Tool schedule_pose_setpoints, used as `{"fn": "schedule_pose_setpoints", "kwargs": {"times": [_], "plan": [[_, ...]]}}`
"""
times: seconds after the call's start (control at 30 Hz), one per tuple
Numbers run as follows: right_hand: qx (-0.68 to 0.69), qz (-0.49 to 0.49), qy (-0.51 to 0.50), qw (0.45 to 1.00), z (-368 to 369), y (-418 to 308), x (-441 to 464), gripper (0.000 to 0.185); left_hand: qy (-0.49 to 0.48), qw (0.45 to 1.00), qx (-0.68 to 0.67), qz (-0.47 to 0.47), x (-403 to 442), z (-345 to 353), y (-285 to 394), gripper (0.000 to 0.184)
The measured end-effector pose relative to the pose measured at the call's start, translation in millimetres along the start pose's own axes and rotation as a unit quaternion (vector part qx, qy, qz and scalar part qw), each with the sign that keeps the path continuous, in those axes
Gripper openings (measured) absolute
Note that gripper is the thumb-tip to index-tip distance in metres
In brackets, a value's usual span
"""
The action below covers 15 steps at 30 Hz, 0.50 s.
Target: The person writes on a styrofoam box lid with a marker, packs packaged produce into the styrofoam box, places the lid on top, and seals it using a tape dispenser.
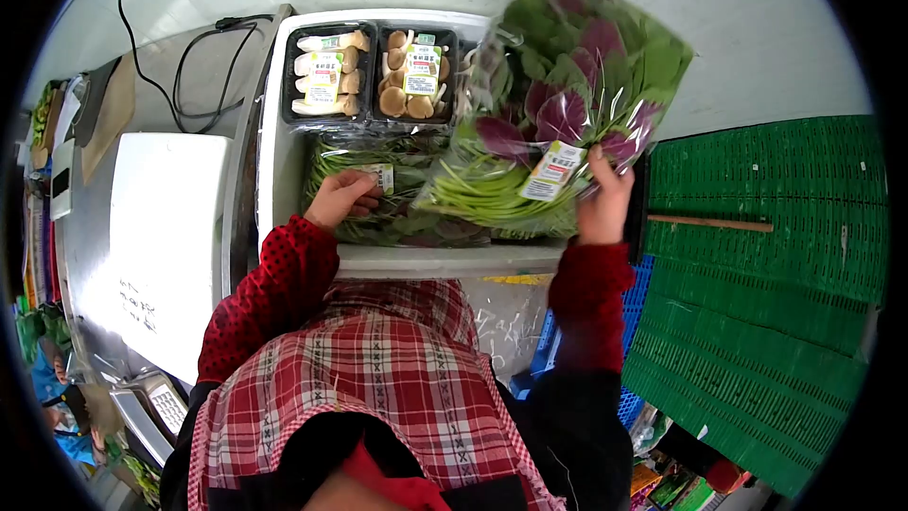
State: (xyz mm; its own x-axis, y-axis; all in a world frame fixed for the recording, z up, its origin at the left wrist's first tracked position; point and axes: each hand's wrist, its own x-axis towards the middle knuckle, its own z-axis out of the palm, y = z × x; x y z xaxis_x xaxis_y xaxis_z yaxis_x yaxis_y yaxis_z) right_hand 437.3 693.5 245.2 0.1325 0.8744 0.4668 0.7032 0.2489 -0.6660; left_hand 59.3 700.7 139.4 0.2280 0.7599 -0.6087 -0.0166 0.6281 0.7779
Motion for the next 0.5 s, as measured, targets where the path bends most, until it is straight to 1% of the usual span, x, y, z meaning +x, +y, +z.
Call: {"fn": "schedule_pose_setpoints", "kwargs": {"times": [0.03, 0.07, 0.13, 0.17, 0.2, 0.27, 0.3, 0.33, 0.37, 0.4, 0.5], "plan": [[0.184, 0.092, -0.016, 0.978, -8.8, 2.3, 15.6, 0.024, -0.004, 1.000, 0.011, -0.002, 0.6, 0.5, 0.7, 0.045], [0.360, 0.180, -0.031, 0.915, -17.4, -6.1, 35.8, 0.026, -0.009, 1.000, 0.022, -0.003, 1.7, 1.3, 1.7, 0.044], [0.262, 0.164, -0.190, 0.932, -34.3, -46.9, 71.0, 0.027, -0.006, 1.000, 0.023, -0.001, 2.5, 2.3, 2.1, 0.042], [0.213, 0.173, -0.320, 0.907, -37.3, -38.9, 91.2, 0.032, -0.001, 1.000, 0.024, 0.002, 2.9, 2.2, 1.8, 0.041], [0.169, 0.194, -0.419, 0.871, -32.0, -56.1, 106.7, 0.039, -0.003, 1.000, 0.026, 0.001, 6.6, -0.7, -3.6, 0.041], [0.163, 0.186, -0.533, 0.809, -0.7, -60.3, 115.0, 0.045, -0.028, 0.999, 0.005, 0.021, 17.7, -7.9, -16.9, 0.039], [0.111, 0.151, -0.580, 0.793, 18.5, -49.0, 114.4, 0.047, -0.011, 1.000, 0.022, -0.012, 13.0, -5.8, -7.7, 0.037], [0.058, 0.112, -0.624, 0.771, 40.4, -31.8, 109.7, 0.050, -0.008, 1.000, 0.021, -0.010, 10.2, -4.7, -2.9, 0.037], [0.012, 0.104, -0.653, 0.750, 58.0, -19.8, 105.2, 0.052, 0.001, 1.000, 0.022, -0.011, 6.6, -4.6, -0.6, 0.036], [0.012, 0.115, -0.664, 0.739, 77.6, 3.0, 95.5, 0.053, 0.011, 1.000, 0.022, -0.012, 3.7, -5.0, -0.4, 0.035], [0.001, 0.107, -0.665, 0.739, 90.6, 6.1, 91.6, 0.050, 0.016, 0.999, 0.031, -0.004, 0.9, -6.7, -1.0, 0.034]]}}
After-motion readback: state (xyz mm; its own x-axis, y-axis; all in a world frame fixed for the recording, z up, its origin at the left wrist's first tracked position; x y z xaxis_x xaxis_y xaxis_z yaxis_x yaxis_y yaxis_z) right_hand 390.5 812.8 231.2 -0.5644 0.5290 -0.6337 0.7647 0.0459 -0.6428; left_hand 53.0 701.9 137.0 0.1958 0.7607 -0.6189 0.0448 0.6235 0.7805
